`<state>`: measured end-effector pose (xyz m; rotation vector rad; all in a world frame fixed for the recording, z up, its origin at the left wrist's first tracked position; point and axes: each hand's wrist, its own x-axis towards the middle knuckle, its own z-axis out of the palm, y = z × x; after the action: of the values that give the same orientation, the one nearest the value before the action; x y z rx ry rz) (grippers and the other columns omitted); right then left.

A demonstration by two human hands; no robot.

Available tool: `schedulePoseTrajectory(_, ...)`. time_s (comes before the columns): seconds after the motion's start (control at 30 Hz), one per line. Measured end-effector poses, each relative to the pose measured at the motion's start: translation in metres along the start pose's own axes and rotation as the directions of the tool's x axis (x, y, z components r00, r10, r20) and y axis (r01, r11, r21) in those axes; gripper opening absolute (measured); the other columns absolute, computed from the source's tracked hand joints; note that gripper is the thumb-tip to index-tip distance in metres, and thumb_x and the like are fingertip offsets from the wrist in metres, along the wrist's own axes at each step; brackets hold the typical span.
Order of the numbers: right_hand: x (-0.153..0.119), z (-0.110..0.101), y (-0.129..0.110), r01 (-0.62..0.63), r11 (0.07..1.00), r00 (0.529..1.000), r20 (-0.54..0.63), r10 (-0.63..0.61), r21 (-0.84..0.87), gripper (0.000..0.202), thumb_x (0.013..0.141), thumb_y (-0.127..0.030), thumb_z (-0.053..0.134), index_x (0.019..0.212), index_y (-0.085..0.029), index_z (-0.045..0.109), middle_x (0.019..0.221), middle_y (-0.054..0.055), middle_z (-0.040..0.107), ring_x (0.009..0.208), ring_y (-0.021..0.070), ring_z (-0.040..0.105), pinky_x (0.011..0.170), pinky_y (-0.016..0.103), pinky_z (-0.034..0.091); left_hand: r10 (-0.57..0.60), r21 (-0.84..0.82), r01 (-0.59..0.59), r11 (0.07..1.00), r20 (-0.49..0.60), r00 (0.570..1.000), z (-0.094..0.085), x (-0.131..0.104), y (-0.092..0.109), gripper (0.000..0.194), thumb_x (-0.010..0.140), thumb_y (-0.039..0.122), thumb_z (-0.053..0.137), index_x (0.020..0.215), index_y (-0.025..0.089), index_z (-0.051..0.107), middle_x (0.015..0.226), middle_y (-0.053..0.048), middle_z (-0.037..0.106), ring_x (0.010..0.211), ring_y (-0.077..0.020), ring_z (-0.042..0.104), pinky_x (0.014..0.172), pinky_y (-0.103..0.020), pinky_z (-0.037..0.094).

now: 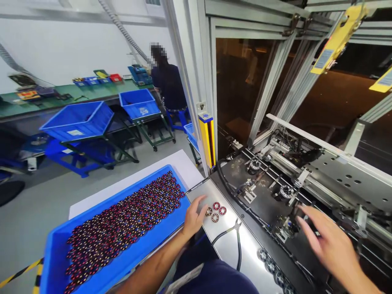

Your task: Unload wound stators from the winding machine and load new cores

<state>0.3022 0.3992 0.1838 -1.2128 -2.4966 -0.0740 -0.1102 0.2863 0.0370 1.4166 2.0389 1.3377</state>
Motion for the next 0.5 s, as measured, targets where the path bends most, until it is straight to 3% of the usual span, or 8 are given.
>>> schedulePoseTrajectory(0.1, 0.118, 0.054, 0.006, 0.204, 0.978, 0.971, 0.119, -0.206, 0.036, 0.034, 0.101, -0.036, 0.046, 0.120, -0.021, 0.068, 0.113, 0.012, 0.072, 0.106, 0.0237, 0.069, 0.100, 0.043, 0.055, -0.012, 0.021, 0.013, 1.000, -0.049, 0.999, -0.019, -0.001, 0.004, 0.032, 0.093, 0.040, 0.056, 0.118, 0.022, 0.066, 0.117, -0.008, 0.075, 0.107, -0.0266, 0.072, 0.097, -0.044, 0.059)
schedulePoseTrajectory(0.2, 0.191, 0.110, 0.007, 0.279, 0.959, 0.937, 0.206, -0.282, 0.048, 0.028, 0.098, -0.037, 0.058, 0.114, -0.015, 0.066, 0.113, 0.009, 0.070, 0.104, 0.0202, 0.067, 0.095, 0.043, 0.055, -0.010, 0.047, 0.014, 0.999, -0.082, 0.997, -0.031, -0.001, 0.007, 0.029, 0.093, 0.039, 0.056, 0.115, 0.024, 0.067, 0.112, -0.008, 0.077, 0.102, -0.0268, 0.074, 0.093, -0.043, 0.061)
schedulePoseTrajectory(0.33, 0.219, 0.151, 0.010, 0.259, 0.964, 0.927, 0.264, -0.266, 0.062, 0.025, 0.097, -0.037, 0.061, 0.109, -0.016, 0.065, 0.111, 0.007, 0.067, 0.100, 0.0186, 0.065, 0.090, 0.041, 0.055, 0.016, 0.072, -0.010, 0.997, -0.091, 0.996, -0.036, 0.006, 0.009, 0.026, 0.093, 0.037, 0.056, 0.113, 0.025, 0.067, 0.108, -0.006, 0.078, 0.099, -0.0258, 0.075, 0.088, -0.041, 0.063)
schedulePoseTrajectory(0.5, 0.209, 0.159, 0.017, 0.073, 0.991, 0.943, 0.316, -0.104, 0.107, 0.024, 0.097, -0.037, 0.061, 0.109, -0.016, 0.065, 0.116, 0.007, 0.066, 0.105, 0.0197, 0.063, 0.094, 0.043, 0.054, 0.064, 0.081, -0.060, 0.995, -0.046, 0.997, -0.033, 0.025, 0.016, 0.026, 0.094, 0.036, 0.055, 0.112, 0.024, 0.069, 0.107, -0.006, 0.078, 0.098, -0.0253, 0.075, 0.088, -0.041, 0.063)
